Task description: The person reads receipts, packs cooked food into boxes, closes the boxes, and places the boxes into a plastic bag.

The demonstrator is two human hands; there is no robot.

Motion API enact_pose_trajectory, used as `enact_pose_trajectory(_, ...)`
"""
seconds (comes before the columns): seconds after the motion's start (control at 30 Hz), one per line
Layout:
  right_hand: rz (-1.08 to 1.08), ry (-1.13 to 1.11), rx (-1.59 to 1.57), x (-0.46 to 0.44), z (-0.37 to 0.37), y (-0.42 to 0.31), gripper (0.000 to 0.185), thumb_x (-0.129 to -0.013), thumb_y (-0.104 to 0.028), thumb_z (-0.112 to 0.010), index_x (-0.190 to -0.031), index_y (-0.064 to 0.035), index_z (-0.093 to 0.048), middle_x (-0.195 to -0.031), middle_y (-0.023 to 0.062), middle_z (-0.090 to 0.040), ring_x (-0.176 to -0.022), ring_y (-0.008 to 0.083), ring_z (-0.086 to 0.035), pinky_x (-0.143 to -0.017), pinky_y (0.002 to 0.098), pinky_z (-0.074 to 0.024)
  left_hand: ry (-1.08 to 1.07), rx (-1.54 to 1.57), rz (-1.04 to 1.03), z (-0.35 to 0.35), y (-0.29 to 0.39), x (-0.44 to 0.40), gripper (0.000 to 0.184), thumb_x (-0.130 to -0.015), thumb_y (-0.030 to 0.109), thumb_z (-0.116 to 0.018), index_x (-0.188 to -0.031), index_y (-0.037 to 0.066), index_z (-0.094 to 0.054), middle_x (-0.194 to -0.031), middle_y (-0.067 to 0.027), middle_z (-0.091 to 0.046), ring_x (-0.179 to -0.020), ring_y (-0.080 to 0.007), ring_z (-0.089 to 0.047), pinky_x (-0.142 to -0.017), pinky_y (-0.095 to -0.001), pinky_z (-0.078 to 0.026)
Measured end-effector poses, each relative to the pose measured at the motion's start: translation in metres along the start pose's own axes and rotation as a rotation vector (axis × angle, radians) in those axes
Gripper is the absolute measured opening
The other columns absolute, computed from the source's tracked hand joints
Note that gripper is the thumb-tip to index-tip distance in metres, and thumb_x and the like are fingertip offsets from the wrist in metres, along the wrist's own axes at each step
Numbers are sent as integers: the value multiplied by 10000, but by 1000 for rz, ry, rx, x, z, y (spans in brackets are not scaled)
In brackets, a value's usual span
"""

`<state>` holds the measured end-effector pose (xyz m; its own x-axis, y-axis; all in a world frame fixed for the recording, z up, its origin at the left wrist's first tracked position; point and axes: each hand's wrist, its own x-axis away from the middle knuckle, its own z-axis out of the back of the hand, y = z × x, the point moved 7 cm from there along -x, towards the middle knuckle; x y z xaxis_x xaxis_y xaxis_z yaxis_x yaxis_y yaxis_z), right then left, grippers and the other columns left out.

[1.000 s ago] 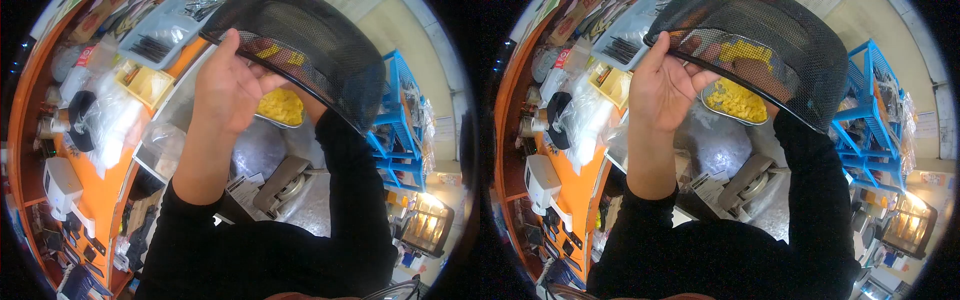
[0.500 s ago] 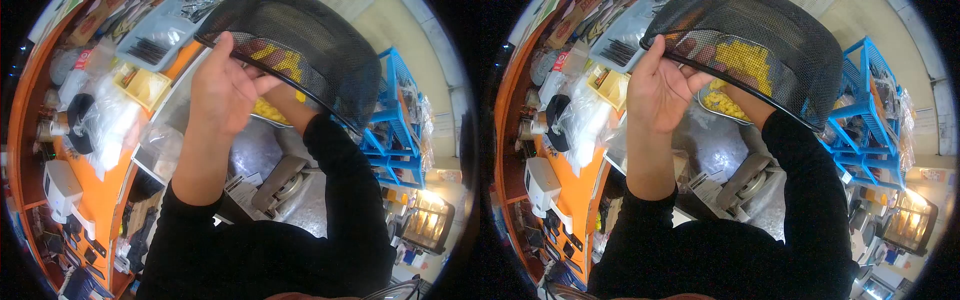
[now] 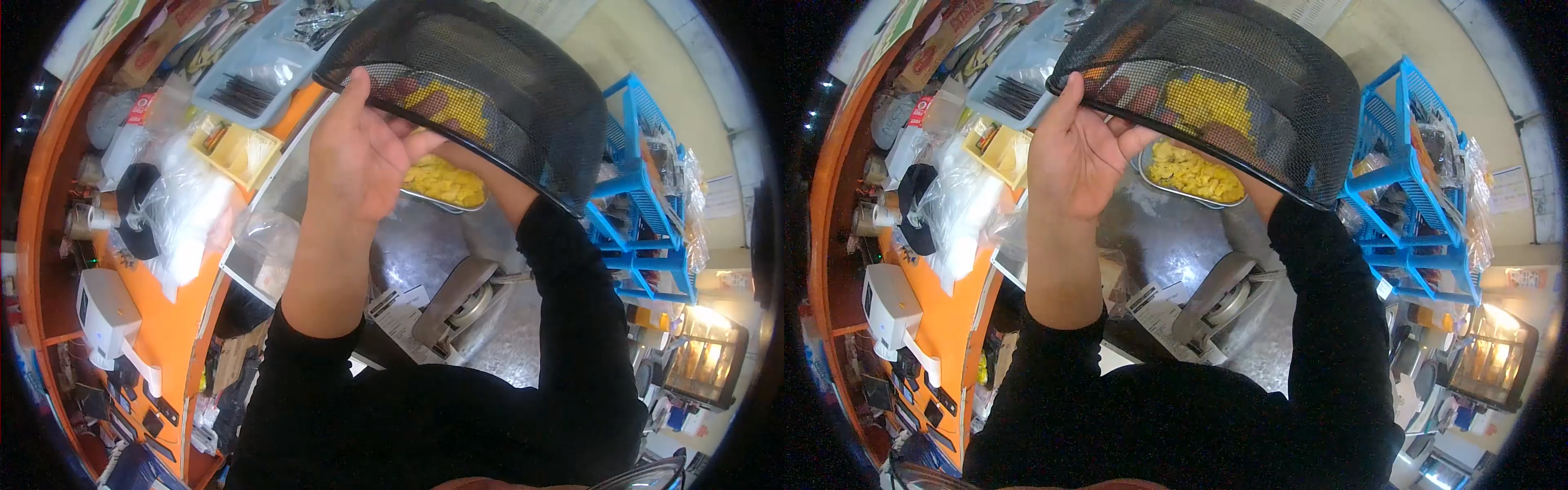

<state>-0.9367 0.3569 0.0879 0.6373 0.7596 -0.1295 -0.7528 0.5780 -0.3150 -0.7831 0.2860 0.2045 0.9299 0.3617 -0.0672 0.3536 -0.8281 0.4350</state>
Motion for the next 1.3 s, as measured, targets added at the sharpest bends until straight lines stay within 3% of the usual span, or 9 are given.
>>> enact_pose_trajectory(0.17, -17, -3, -15, 5, 5, 7, 384, -884, -364, -535, -1100, -62, -630, -1095, 136, -624, -1020, 294, -568, -855, 395, -437, -17, 11, 3, -4, -3, 1, 411, -995, 300, -387, -1272, -3, -404, -1257, -185, -504, -1166, -332, -497, -968, -542, -424)
enact_pose_trajectory(0.27, -8, 6, -19, 5, 9, 4, 388, -884, -369, -536, -1101, -62, -630, -1096, 135, -624, -1019, 292, -568, -855, 394, -437, -38, 6, -10, -5, -3, 1, 440, -1006, 271, -341, -1319, -39, -347, -1319, -210, -465, -1202, -365, -479, -988, -533, -434)
enact_pose_trajectory(0.57, 114, 11, 36, -20, -21, -73, 399, -884, -383, -539, -1103, -62, -629, -1098, 132, -624, -1017, 287, -568, -853, 391, -436, -39, -18, -2, -5, -5, 2, 453, -1006, 271, -346, -1336, -38, -326, -1340, -208, -442, -1211, -368, -469, -980, -527, -446)
enact_pose_trajectory(0.97, -14, -5, -33, 1, -2, -11, 415, -884, -402, -543, -1105, -61, -629, -1100, 128, -623, -1014, 279, -567, -851, 387, -436, -47, -6, 26, -5, -7, 2, 468, -1005, 285, -347, -1342, -39, -326, -1315, -217, -465, -1197, -359, -485, -960, -506, -465)
enact_pose_trajectory(1.07, -29, -4, -45, 0, 0, -7, 419, -884, -407, -544, -1106, -61, -628, -1100, 127, -623, -1013, 277, -567, -850, 387, -436, -16, -13, 13, -6, -8, 2, 437, -990, 315, -400, -1280, -12, -395, -1262, -191, -500, -1167, -350, -495, -956, -540, -443)
enact_pose_trajectory(1.17, -37, 1, -31, 0, -2, -12, 423, -884, -412, -545, -1106, -61, -628, -1101, 126, -623, -1012, 276, -567, -850, 386, -436, -30, -32, 9, -10, -11, 3, 481, -1005, 293, -348, -1351, -38, -309, -1338, -227, -438, -1219, -368, -461, -1006, -522, -419)
enact_pose_trajectory(1.3, -24, 7, -2, -1, -12, -33, 429, -884, -418, -546, -1107, -61, -628, -1102, 125, -623, -1011, 273, -567, -849, 384, -435, -36, -30, 5, -11, -14, 4, 486, -1005, 297, -349, -1353, -40, -303, -1349, -227, -428, -1229, -374, -450, -1018, -529, -402)
